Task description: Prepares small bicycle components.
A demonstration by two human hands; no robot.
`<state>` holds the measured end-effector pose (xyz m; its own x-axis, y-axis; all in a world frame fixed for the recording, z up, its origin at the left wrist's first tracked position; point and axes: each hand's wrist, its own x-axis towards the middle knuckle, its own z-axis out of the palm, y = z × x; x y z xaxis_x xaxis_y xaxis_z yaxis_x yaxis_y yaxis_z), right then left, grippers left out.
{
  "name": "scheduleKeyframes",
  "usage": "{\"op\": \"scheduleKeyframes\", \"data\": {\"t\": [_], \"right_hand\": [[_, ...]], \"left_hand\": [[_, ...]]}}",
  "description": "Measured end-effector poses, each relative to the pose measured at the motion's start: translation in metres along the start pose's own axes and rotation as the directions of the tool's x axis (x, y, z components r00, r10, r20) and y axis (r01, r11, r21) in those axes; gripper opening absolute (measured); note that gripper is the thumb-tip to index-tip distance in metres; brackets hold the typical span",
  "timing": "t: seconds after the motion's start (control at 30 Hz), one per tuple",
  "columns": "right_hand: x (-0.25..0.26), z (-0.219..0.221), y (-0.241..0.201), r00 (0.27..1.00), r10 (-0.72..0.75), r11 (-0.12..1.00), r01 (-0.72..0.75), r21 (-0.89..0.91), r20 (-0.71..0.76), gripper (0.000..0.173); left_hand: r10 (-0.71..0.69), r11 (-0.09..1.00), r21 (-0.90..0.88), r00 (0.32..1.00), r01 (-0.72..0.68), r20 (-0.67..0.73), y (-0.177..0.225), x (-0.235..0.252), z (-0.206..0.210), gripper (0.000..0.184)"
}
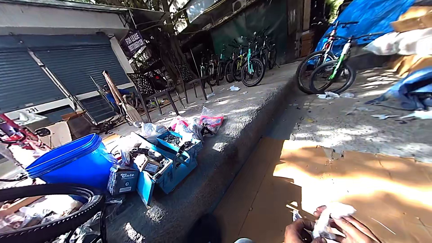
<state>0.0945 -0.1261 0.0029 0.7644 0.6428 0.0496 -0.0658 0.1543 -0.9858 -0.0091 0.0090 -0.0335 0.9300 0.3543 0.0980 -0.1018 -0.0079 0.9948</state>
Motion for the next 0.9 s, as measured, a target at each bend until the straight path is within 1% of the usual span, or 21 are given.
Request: {"op": "scheduleKeyframes", "data": {"t": [0.03,0.1,0.17,0.23,0.3,0.33,0.4,0.47,0.57,0.63,0.7,0.77,0.83,0.9], "right_hand": [[-0.001,0.000,-0.001,1.000,0.022,1.000,-0.022,-0.013,0.006,0.036],[-0.004,0.000,-0.001,0.996,0.060,0.994,-0.053,-0.095,0.069,0.034],[-0.005,-0.001,0.003,0.986,0.049,0.977,-0.014,-0.214,0.158,0.034],[-0.004,-0.005,0.012,0.978,0.021,0.944,0.049,-0.326,0.206,0.041],[-0.002,-0.005,0.015,0.982,-0.006,0.918,0.080,-0.388,0.190,0.037],[-0.002,-0.005,0.015,0.985,-0.015,0.905,0.086,-0.418,0.170,0.034],[-0.001,-0.004,0.013,0.987,-0.029,0.892,0.096,-0.442,0.156,0.030],[-0.002,-0.004,0.011,0.987,-0.049,0.888,0.114,-0.445,0.155,0.028],[-0.004,-0.001,0.010,0.986,-0.021,0.906,0.088,-0.415,0.163,0.029],[-0.005,0.002,0.012,0.981,0.021,0.906,0.064,-0.418,0.195,0.032],[-0.003,0.003,0.021,0.976,0.058,0.885,0.048,-0.463,0.211,0.033],[-0.002,0.004,0.031,0.980,0.081,0.863,0.022,-0.504,0.181,0.031],[-0.001,0.004,0.038,0.983,0.092,0.854,0.004,-0.521,0.159,0.032],[0.003,0.002,0.041,0.985,0.092,0.845,0.001,-0.534,0.148,0.032]], "left_hand": [[0.010,1.000,-0.025,1.000,-0.010,-0.008,0.001,0.000,0.000,0.034],[0.013,0.997,-0.078,0.999,-0.015,-0.030,0.006,-0.001,0.000,0.038],[-0.008,0.997,-0.078,0.998,0.003,-0.058,0.008,-0.001,0.001,0.042],[0.022,0.999,0.043,0.997,-0.019,-0.069,0.001,0.000,0.002,0.045],[0.110,0.971,0.223,0.990,-0.088,-0.086,-0.004,0.001,0.002,0.044],[0.145,0.952,0.283,0.985,-0.113,-0.096,-0.006,0.001,0.002,0.043],[0.187,0.936,0.324,0.975,-0.139,-0.120,-0.008,0.002,0.002,0.043],[0.192,0.940,0.308,0.973,-0.145,-0.128,-0.006,0.000,0.000,0.044],[0.142,0.971,0.209,0.982,-0.113,-0.129,-0.003,-0.001,-0.001,0.050],[0.060,0.985,0.168,0.987,-0.035,-0.148,-0.003,0.000,-0.003,0.053],[-0.026,0.976,0.210,0.986,0.061,-0.167,-0.004,0.000,-0.005,0.048],[-0.083,0.952,0.274,0.979,0.132,-0.185,-0.005,0.000,-0.005,0.042],[-0.110,0.933,0.318,0.974,0.170,-0.198,-0.006,0.000,-0.006,0.043],[-0.104,0.931,0.328,0.978,0.159,-0.179,-0.006,0.000,-0.007,0.046]]}}
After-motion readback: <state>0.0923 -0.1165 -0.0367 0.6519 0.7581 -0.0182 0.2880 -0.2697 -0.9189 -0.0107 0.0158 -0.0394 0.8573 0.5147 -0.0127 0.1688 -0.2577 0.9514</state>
